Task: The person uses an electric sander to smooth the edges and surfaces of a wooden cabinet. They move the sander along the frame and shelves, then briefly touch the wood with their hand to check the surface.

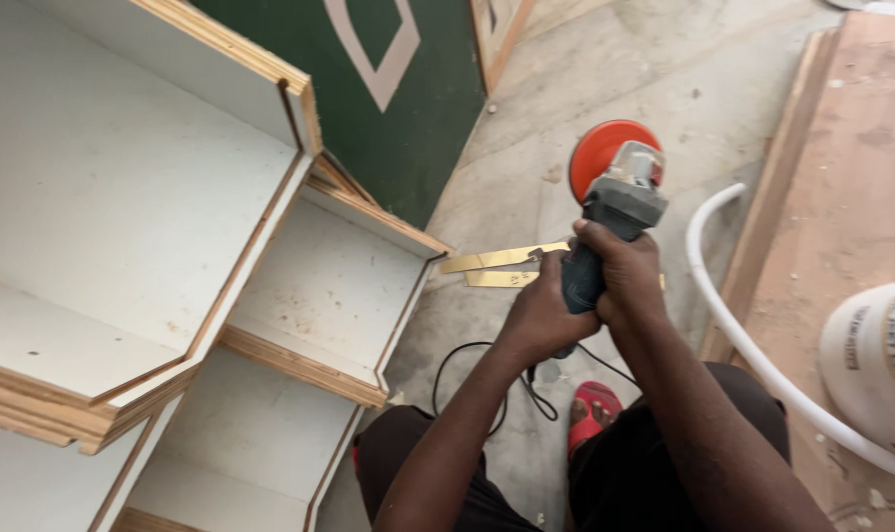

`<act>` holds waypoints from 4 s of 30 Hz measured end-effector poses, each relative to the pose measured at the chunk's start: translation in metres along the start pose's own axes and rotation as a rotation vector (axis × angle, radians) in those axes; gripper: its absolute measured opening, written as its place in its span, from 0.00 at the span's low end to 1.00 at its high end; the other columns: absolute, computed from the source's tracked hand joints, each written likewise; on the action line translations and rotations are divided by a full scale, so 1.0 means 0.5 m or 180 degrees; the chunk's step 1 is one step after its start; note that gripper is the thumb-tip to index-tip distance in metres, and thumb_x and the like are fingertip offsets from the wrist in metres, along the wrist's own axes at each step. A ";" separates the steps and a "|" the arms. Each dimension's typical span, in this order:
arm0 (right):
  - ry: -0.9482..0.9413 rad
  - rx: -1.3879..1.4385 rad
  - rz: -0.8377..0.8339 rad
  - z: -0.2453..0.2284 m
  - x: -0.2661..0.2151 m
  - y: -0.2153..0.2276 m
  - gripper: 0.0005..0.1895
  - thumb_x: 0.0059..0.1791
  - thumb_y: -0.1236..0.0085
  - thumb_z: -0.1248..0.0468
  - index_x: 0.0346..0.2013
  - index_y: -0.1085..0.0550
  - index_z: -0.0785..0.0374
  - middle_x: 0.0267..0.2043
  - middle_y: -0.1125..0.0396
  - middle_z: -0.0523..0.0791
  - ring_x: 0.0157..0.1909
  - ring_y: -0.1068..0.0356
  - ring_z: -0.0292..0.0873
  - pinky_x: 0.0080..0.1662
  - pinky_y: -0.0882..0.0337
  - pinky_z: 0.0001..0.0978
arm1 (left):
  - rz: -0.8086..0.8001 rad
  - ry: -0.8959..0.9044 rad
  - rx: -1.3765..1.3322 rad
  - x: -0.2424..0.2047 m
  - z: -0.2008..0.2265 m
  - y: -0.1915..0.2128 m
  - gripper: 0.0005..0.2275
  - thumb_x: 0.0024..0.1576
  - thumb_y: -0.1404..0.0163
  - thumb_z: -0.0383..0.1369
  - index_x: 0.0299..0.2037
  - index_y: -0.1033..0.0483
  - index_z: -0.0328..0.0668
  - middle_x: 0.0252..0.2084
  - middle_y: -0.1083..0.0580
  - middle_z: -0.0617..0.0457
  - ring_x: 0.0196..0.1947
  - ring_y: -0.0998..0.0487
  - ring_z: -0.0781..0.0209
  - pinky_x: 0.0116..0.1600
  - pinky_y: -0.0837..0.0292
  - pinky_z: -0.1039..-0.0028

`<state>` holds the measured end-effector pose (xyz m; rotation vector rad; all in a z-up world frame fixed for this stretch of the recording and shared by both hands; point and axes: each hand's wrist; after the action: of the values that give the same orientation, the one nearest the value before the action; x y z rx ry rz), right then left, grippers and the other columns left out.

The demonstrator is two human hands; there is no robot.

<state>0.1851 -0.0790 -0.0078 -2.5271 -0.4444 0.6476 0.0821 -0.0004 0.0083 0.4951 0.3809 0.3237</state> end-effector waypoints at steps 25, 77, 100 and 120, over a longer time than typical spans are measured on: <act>0.0116 -0.0358 -0.0082 -0.028 0.015 -0.039 0.22 0.45 0.39 0.70 0.52 0.33 0.73 0.38 0.32 0.47 0.36 0.29 0.38 0.39 0.24 0.34 | 0.0781 -0.0342 0.4691 0.190 -0.323 0.453 0.17 0.55 0.48 0.27 0.56 0.28 0.40 0.59 0.30 0.46 0.45 0.21 0.50 0.41 0.20 0.65; -0.0282 -0.0280 0.0053 0.006 0.034 -0.057 0.23 0.43 0.37 0.69 0.50 0.32 0.71 0.35 0.31 0.49 0.32 0.28 0.40 0.33 0.24 0.36 | 0.0579 -0.0691 0.3396 0.239 -0.312 0.342 0.08 0.53 0.48 0.20 0.34 0.20 0.46 0.39 0.24 0.53 0.46 0.24 0.53 0.55 0.28 0.63; -0.0338 -0.0299 0.0022 0.012 0.029 -0.071 0.21 0.42 0.39 0.68 0.48 0.32 0.70 0.34 0.31 0.49 0.31 0.28 0.40 0.31 0.24 0.36 | 0.0766 -0.0629 0.3411 0.242 -0.316 0.383 0.06 0.57 0.49 0.23 0.35 0.22 0.47 0.39 0.25 0.54 0.47 0.27 0.55 0.59 0.34 0.61; -0.0388 -0.0151 -0.0029 0.032 0.033 -0.075 0.19 0.42 0.38 0.69 0.45 0.30 0.73 0.33 0.30 0.49 0.31 0.28 0.40 0.32 0.25 0.34 | 0.0709 -0.0693 0.3694 0.240 -0.313 0.383 0.07 0.54 0.47 0.23 0.34 0.21 0.50 0.39 0.26 0.55 0.49 0.28 0.54 0.69 0.41 0.59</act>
<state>0.1837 -0.0350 -0.0063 -2.5372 -0.5196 0.7994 0.0813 0.2675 -0.0532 1.7039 0.2707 0.2334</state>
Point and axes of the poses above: each hand's wrist, its own x-axis towards the middle knuckle, its own y-axis out of the back of the hand, z = x × y
